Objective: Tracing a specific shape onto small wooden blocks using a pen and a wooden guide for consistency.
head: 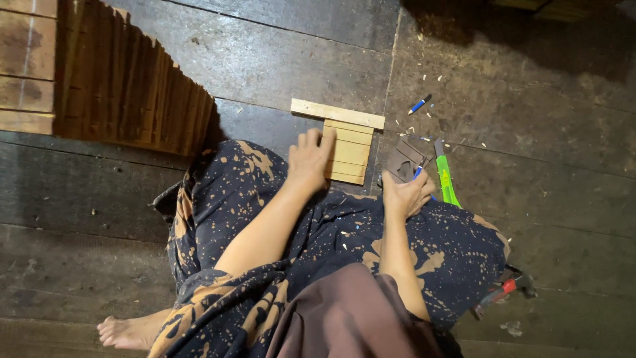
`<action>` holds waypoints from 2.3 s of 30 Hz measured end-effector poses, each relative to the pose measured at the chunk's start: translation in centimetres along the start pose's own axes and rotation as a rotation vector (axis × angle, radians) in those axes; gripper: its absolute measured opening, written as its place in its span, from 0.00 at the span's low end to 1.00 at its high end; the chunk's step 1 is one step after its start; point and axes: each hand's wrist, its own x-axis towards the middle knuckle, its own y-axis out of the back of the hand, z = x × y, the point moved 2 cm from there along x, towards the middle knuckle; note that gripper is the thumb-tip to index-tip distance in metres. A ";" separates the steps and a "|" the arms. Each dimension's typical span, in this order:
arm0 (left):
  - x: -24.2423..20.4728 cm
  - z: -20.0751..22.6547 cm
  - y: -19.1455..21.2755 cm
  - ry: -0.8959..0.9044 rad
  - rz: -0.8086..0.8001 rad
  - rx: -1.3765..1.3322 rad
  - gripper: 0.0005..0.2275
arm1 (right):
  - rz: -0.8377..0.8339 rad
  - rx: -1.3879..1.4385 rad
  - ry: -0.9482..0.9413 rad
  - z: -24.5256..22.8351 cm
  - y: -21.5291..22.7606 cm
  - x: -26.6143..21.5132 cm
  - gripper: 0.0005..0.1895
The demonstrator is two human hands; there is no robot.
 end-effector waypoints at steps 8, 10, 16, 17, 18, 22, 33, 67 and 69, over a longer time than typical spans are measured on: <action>-1.6 0.7 2.2 -0.063 -0.027 -0.127 0.37 | -0.070 0.276 0.358 -2.4 0.9 -2.6 0.20; -1.8 0.4 3.1 -0.113 -0.024 -0.141 0.36 | -0.193 0.314 0.212 -3.3 1.3 -2.5 0.16; -1.8 -0.3 4.2 -0.301 0.273 -0.525 0.14 | -0.414 0.982 0.118 -5.2 3.0 -2.5 0.18; -1.7 0.1 5.0 -0.311 0.376 -0.566 0.11 | -0.412 0.980 0.166 -5.5 3.1 -2.6 0.20; -1.6 0.6 5.8 -0.322 0.479 -0.606 0.08 | -0.410 0.978 0.213 -5.8 3.1 -2.8 0.22; -0.7 0.5 5.2 -0.330 0.567 -0.624 0.08 | -0.436 0.972 0.198 -6.0 2.3 -3.4 0.24; -0.3 0.2 4.5 -0.271 0.615 -0.563 0.05 | -0.382 1.014 0.377 -4.7 -0.9 -1.5 0.27; 1.2 -2.1 2.9 0.311 0.336 -1.006 0.08 | -0.775 1.275 -0.218 -4.2 2.8 -0.7 0.16; 1.2 -2.0 3.0 0.269 0.327 -1.007 0.08 | -0.784 1.261 -0.176 -3.5 2.4 -0.4 0.14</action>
